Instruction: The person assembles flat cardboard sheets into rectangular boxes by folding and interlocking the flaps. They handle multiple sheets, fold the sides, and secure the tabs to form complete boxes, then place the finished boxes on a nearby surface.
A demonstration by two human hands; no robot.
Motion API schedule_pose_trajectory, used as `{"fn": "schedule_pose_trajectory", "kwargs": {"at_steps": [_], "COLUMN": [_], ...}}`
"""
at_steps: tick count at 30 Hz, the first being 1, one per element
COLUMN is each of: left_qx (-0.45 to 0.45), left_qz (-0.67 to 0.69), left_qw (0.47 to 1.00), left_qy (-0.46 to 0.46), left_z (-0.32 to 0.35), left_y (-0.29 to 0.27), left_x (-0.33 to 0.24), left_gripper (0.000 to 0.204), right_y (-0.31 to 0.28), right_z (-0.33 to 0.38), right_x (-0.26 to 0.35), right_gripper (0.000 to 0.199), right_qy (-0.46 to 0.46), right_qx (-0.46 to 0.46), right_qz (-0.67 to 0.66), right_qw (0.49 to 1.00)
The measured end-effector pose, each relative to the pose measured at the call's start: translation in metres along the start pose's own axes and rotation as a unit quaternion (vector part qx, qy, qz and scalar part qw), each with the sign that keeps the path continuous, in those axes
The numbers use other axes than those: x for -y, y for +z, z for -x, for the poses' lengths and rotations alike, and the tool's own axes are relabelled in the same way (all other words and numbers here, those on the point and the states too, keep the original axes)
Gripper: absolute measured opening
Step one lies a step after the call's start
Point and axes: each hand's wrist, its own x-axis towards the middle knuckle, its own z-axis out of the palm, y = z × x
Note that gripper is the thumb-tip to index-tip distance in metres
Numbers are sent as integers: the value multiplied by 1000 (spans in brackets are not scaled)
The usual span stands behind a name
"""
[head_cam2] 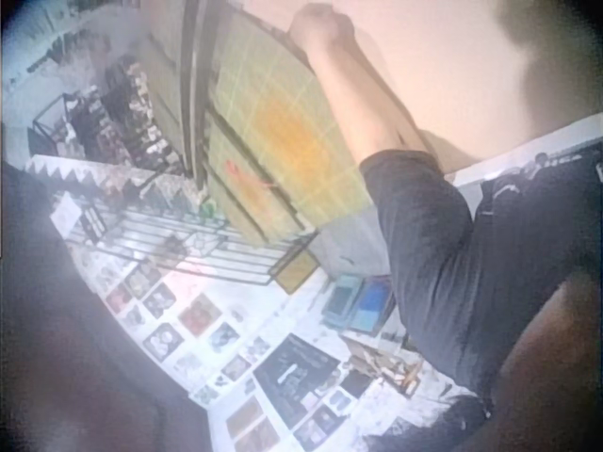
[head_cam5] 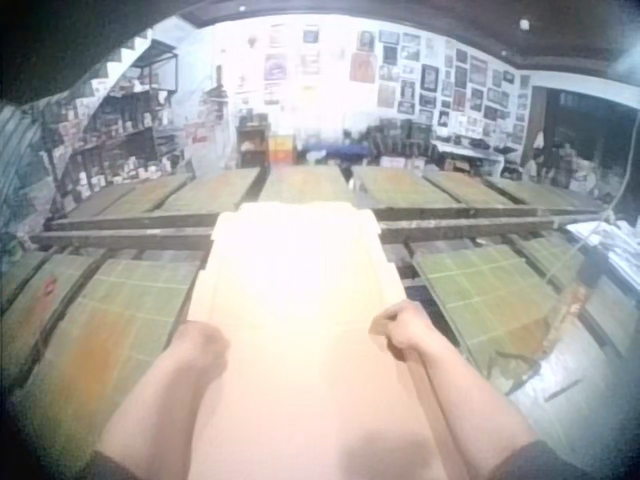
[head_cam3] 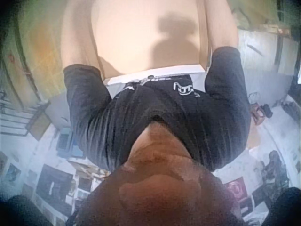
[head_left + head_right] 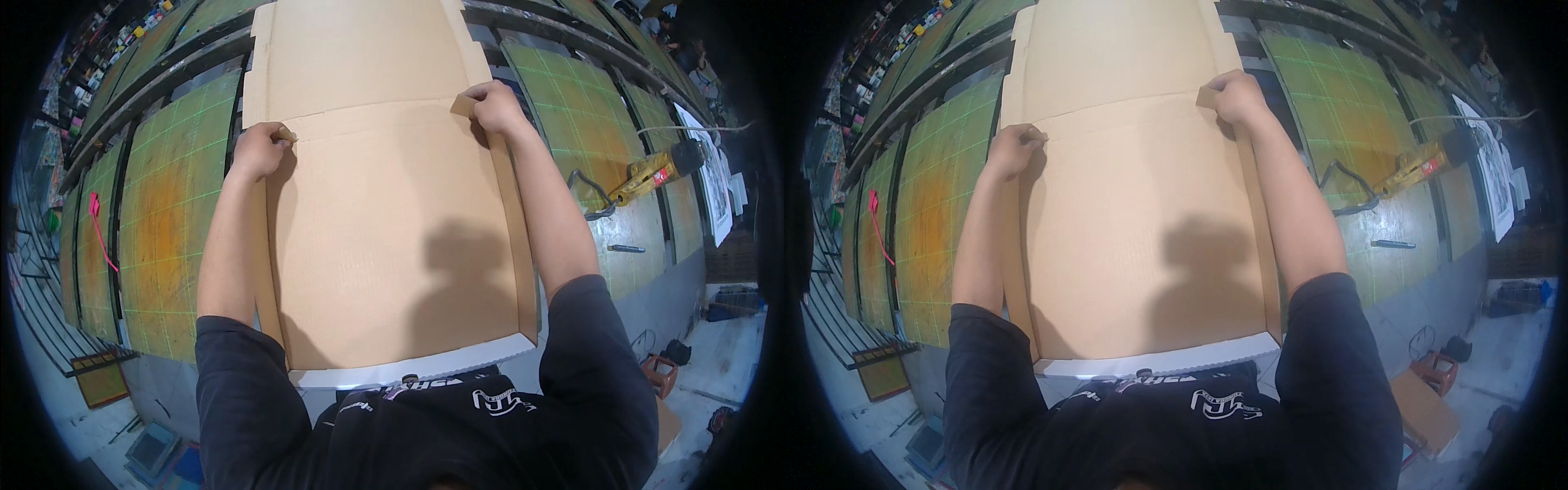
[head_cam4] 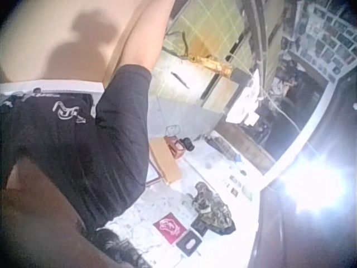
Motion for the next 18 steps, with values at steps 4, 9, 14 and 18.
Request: {"fn": "schedule_pose_trajectory", "kwargs": {"at_steps": [4, 9, 14, 18], "left_qx": [4, 12, 77, 118], "left_qz": [-8, -21, 51, 238], "left_qw": [1000, 999, 995, 964], "left_qy": [13, 35, 22, 5], "left_z": [4, 5, 2, -28], "left_y": [-2, -7, -16, -36], "left_x": [-8, -4, -9, 11], "left_gripper": [12, 16, 25, 37], "right_y": [-2, 1, 1, 1], "right_z": [-4, -5, -2, -5], "right_x": [-14, -30, -31, -34], "right_gripper": [27, 37, 35, 25], "right_qy": [-50, -77, -93, -91], "right_qx": [57, 72, 60, 84], "right_qz": [35, -6, 12, -5], "right_qw": [997, 994, 994, 992]}}
